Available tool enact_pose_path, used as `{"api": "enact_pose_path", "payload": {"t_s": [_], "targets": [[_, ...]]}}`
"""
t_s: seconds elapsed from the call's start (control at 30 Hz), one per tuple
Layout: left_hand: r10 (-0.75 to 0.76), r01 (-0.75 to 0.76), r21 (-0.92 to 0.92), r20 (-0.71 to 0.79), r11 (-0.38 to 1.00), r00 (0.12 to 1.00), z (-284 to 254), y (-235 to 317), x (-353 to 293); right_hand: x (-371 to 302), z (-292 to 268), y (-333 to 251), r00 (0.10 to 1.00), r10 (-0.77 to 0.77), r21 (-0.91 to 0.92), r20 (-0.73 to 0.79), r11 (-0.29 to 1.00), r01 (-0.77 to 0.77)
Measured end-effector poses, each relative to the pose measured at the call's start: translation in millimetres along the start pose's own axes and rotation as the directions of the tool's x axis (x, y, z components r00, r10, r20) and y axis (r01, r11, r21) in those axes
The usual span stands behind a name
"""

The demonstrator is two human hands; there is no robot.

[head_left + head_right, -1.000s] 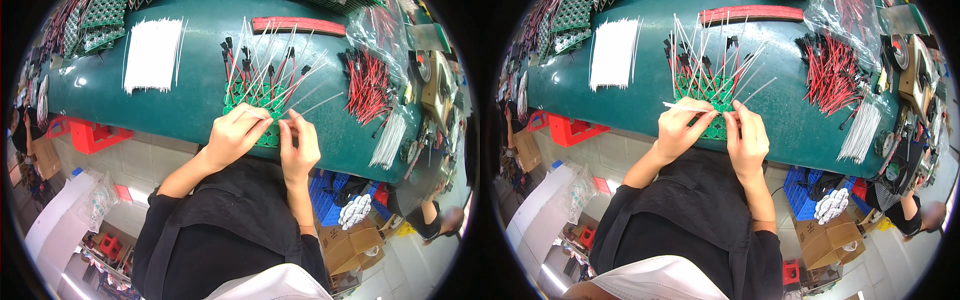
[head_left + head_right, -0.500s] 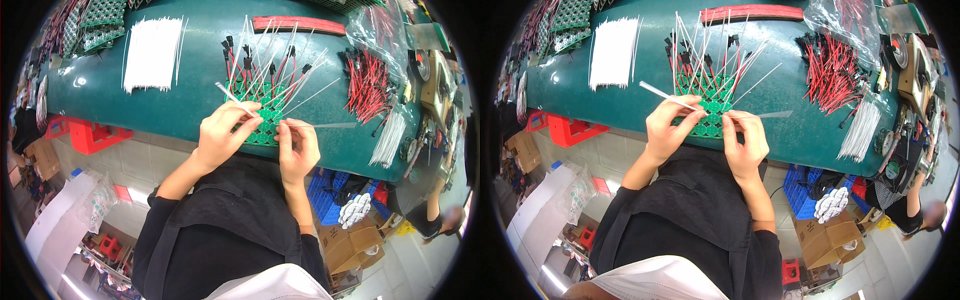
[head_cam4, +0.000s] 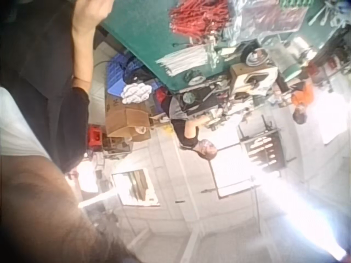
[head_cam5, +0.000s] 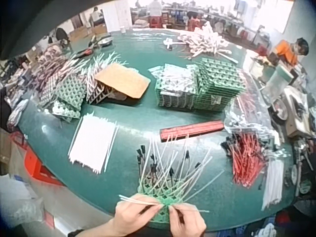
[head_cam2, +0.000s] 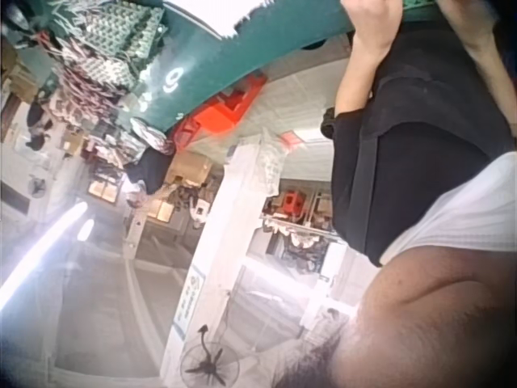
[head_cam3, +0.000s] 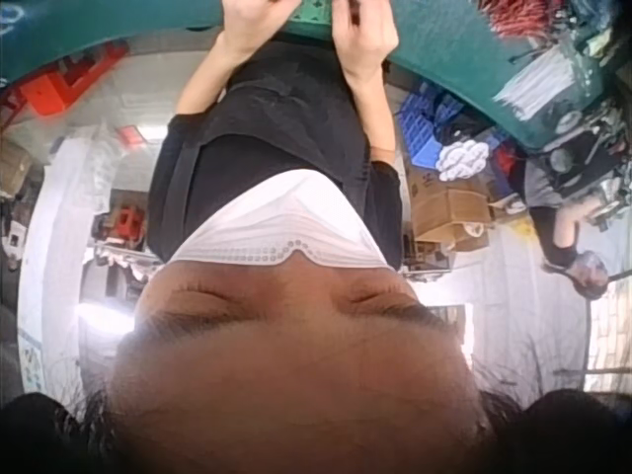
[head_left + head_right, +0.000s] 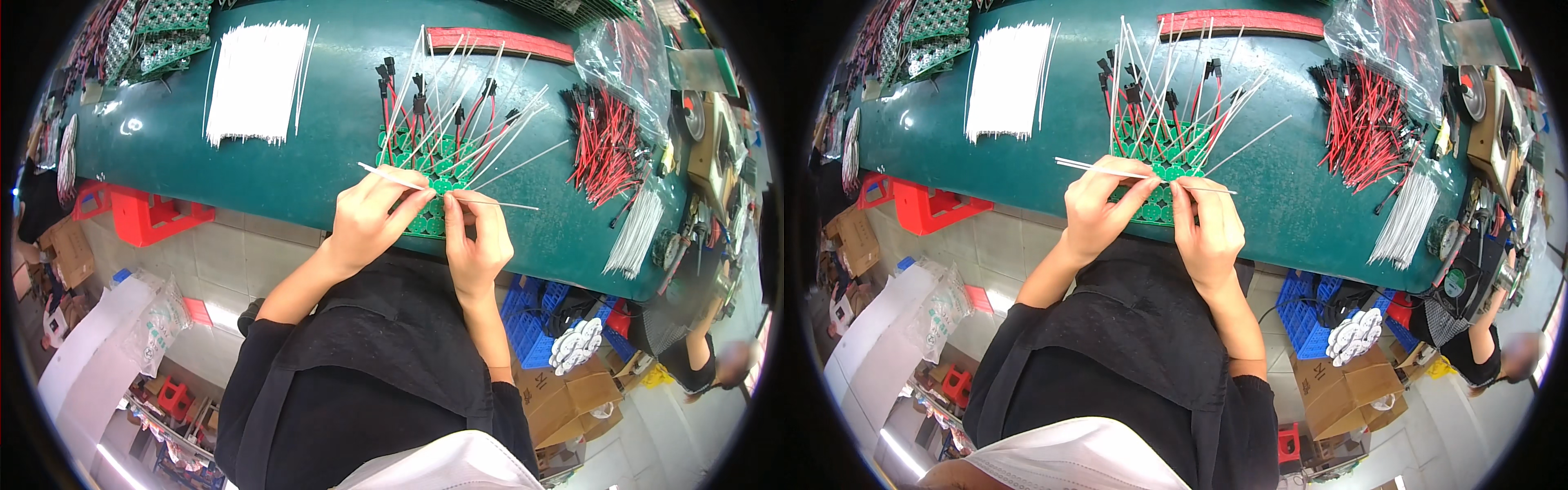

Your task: Assembling electronic components by manually inserting wires into a circuit board.

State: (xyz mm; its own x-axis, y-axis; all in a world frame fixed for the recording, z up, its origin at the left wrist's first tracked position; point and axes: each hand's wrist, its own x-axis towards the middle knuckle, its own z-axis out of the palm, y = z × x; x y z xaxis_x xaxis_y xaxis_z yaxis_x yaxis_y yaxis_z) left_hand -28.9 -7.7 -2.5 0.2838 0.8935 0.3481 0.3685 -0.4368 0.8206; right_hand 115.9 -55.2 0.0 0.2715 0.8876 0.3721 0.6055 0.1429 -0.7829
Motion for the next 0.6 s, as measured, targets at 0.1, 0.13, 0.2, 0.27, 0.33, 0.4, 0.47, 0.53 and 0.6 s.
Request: {"api": "enact_pose_path", "payload": {"t_s": [0.1,0.13,0.2,0.27,0.33,0.4,0.47,0.53,0.6], "targets": [[0.019,-0.019,0.008,-0.008,1.000,1.000,2,-2,0,-1,1,0,1.000,0.017,-0.005,-0.001,1.000,-0.017],[0.020,-0.020,0.013,-0.008,1.000,1.000,2,-1,0,0,1,1,1.000,0.002,-0.013,0.008,1.000,-0.001],[0.022,-0.022,0.017,-0.006,1.000,1.000,2,-2,0,1,1,1,1.000,-0.013,-0.021,0.017,1.000,0.014],[0.034,-0.033,0.046,-0.020,0.998,0.999,3,-2,-1,3,1,-1,0.999,-0.036,-0.043,0.024,0.998,0.037],[0.029,-0.028,0.047,-0.020,0.998,0.999,2,-2,-1,1,-1,-1,1.000,-0.021,-0.040,0.018,0.999,0.021],[0.026,-0.025,0.048,-0.020,0.999,0.999,2,-2,0,0,-4,-1,1.000,-0.006,-0.038,0.011,0.999,0.007],[0.039,-0.039,0.056,-0.010,0.998,0.999,4,-2,0,0,-9,-1,1.000,0.011,-0.014,-0.004,1.000,-0.011],[0.071,-0.071,0.074,-0.002,0.995,0.997,5,1,3,-1,-21,-1,0.998,0.057,-0.028,-0.020,0.998,-0.057],[0.107,-0.107,0.080,0.003,0.991,0.994,5,4,6,1,-33,10,0.989,0.094,-0.056,-0.112,0.993,-0.101]]}}
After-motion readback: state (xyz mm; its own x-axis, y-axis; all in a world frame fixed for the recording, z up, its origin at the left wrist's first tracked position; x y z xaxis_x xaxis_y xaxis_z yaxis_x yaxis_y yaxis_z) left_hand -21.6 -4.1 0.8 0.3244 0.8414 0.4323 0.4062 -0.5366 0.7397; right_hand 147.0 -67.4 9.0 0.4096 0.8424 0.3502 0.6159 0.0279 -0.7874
